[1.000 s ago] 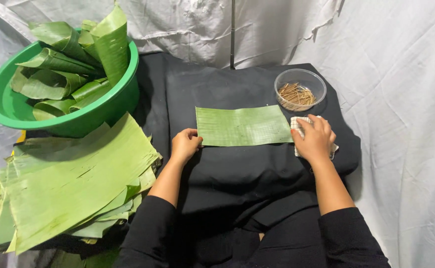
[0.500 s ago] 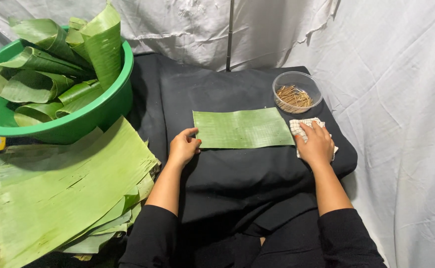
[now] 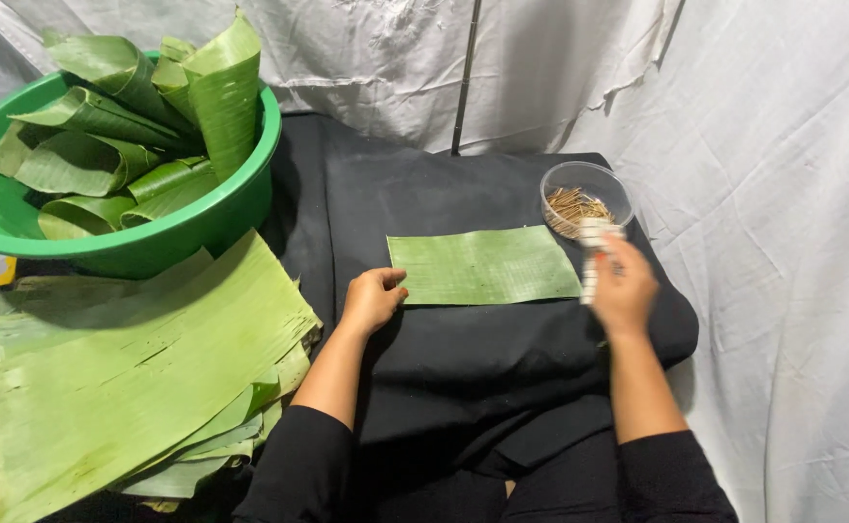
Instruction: Clean a banana leaf with a cloth and fold it into a cone shape, securing it with a toothpick
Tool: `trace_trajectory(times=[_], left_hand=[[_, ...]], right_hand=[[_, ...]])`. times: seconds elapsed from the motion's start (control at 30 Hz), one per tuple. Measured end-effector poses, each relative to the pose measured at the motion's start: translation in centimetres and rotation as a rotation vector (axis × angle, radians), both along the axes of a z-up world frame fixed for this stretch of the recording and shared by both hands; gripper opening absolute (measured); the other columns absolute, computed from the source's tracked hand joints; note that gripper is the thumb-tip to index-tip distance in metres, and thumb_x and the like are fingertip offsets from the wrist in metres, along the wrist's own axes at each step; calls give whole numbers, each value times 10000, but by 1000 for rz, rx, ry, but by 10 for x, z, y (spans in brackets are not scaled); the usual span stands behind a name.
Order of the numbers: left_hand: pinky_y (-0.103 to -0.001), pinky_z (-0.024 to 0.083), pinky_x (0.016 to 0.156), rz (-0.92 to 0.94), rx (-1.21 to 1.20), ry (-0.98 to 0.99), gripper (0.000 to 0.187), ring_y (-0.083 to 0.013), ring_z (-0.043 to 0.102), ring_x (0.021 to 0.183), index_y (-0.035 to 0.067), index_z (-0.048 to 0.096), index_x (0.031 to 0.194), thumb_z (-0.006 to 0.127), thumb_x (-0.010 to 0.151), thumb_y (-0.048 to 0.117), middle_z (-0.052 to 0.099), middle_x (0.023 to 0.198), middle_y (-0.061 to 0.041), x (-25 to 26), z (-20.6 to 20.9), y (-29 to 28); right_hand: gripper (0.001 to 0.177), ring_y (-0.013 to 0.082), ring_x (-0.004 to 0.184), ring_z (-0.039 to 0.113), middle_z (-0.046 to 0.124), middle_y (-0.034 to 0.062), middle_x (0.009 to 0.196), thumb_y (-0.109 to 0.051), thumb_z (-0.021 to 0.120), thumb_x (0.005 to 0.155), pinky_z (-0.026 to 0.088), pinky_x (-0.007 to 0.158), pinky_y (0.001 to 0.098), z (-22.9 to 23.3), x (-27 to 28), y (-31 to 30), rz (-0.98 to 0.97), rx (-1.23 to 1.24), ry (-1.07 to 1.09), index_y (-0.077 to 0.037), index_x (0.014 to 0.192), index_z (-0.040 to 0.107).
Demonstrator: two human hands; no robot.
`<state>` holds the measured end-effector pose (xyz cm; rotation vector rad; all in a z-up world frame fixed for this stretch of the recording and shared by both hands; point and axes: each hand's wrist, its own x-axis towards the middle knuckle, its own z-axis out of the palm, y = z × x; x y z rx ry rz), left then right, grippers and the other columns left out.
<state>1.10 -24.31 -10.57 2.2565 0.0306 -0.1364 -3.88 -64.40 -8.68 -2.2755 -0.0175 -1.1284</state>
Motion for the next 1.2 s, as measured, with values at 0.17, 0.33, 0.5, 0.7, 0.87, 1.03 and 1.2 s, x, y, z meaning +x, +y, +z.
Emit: trace_trajectory(times=[0.17,0.33,0.5,0.7,0.87,1.03,1.2], left_hand=[[-425,588,888,-25,13,-21,380,-297,731,1044,246,785,1188,776,813,185,784,1009,-56,-1,1,0],[-421,574,915,-35,-12,9,382,-292,727,1057,259,783,1193,771,819,183,776,961,-51,-1,2,3],[-453,576,901,-45,-2,10,375,-321,720,1048,249,776,1191,766,820,194,778,938,-77,-2,0,1],[-436,579,923,-58,53,56,380,-292,722,1071,261,766,1195,744,819,206,793,964,-38,-5,3,-1],[-443,581,915,-62,78,31,375,-308,727,1057,215,771,1197,745,824,189,790,959,-53,-4,0,-2],[-450,577,941,-75,246,-9,315,-320,712,1087,261,783,1170,716,862,254,764,1027,-58,-15,30,4],[-520,336,1146,-79,462,110,568,-494,209,1490,336,595,1447,716,912,481,274,1612,-179,-29,66,-5]], right_hand=[[296,383,1179,656,737,181,1172,-192,706,915,468,1040,498,-15,35,96,276,-176,119,-106,1192,762],[495,409,1523,271,408,-7,1618,-560,524,982,244,1179,686,16,25,163,265,-452,793,-453,1465,515],[508,362,1541,258,368,-52,1643,-556,509,981,207,1199,666,10,32,151,233,-428,874,-537,1485,449],[517,378,1523,303,391,-28,1640,-564,498,974,274,1170,634,-5,45,107,55,-424,869,-525,1488,466],[519,342,1536,275,374,-59,1649,-610,460,971,254,1173,616,-13,48,85,-22,-378,896,-543,1485,456],[523,319,1540,256,361,-74,1647,-619,440,974,255,1179,588,-12,48,86,-35,-381,911,-552,1493,435],[529,365,1545,237,346,-30,1665,-558,453,983,231,1182,625,-11,51,93,-52,-370,966,-502,1508,447]])
